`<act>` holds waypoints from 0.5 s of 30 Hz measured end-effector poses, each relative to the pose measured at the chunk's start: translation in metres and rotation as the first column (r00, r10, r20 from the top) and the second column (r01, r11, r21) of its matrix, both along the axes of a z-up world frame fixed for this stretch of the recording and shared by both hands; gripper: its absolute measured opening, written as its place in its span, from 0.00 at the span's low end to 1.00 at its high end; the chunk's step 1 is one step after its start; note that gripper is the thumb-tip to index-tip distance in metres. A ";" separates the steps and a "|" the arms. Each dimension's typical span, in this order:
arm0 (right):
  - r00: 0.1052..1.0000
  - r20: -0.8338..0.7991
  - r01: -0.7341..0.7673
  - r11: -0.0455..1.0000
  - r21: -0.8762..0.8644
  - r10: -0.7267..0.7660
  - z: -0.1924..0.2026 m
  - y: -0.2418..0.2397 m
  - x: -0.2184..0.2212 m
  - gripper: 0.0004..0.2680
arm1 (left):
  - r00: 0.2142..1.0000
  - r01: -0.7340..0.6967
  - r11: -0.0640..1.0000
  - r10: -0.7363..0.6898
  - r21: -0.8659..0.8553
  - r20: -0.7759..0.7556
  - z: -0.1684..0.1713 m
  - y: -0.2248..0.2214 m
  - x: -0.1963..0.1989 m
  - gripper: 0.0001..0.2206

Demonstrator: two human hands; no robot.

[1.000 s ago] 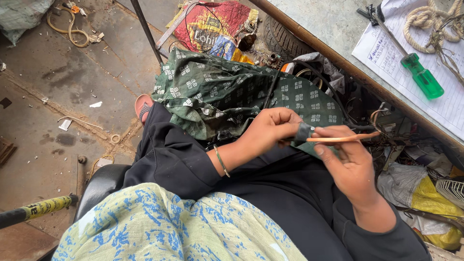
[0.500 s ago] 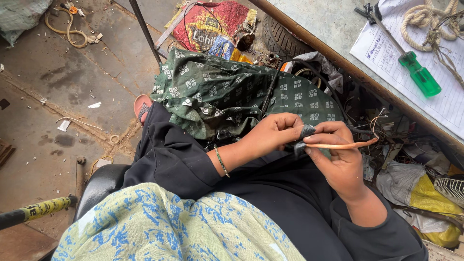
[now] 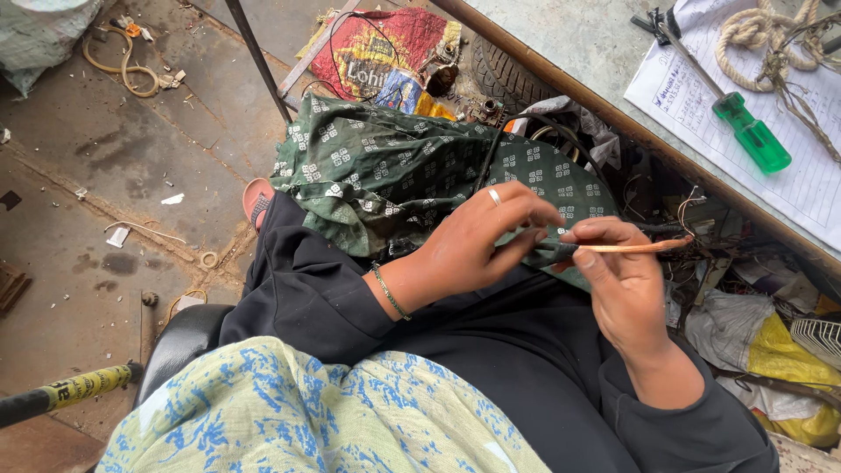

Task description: The person works on a component with wires, using a thin stick-like tool to apply material and their hands to wrap tape around connections.

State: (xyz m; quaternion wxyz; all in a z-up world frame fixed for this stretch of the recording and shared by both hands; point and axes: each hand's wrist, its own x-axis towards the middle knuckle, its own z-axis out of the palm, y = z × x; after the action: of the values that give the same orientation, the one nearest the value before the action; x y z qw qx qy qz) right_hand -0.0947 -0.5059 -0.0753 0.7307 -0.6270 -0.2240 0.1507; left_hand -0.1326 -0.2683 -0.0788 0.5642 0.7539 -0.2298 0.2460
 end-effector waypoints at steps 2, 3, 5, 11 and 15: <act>0.998 0.059 0.022 1.000 0.009 -0.022 -0.001 -0.003 0.002 0.05 | 1.000 0.023 0.998 -0.022 0.065 -0.014 0.005 0.001 -0.003 0.07; 0.995 0.090 0.032 0.999 0.015 -0.033 -0.001 -0.003 0.003 0.04 | 0.994 0.057 0.994 -0.048 0.091 -0.096 0.006 0.000 -0.005 0.08; 0.994 0.093 0.059 0.998 0.017 -0.060 0.000 -0.003 0.004 0.03 | 0.979 0.105 0.981 -0.074 0.161 -0.189 0.006 -0.004 -0.007 0.12; 0.991 0.105 0.093 0.995 -0.039 -0.089 0.001 -0.003 0.003 0.03 | 0.901 0.174 0.883 0.037 0.436 -0.433 0.015 -0.023 -0.028 0.35; 0.990 0.115 0.093 0.993 -0.071 -0.085 0.001 -0.003 0.004 0.03 | 0.819 0.302 0.851 -0.001 0.429 -0.573 0.009 -0.032 -0.030 0.44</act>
State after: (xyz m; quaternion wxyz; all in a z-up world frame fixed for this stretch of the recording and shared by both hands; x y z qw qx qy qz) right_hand -0.0902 -0.5090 -0.0739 0.6985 -0.6713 -0.2306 0.0910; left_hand -0.1626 -0.3005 -0.0701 0.4085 0.8906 -0.1739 -0.0985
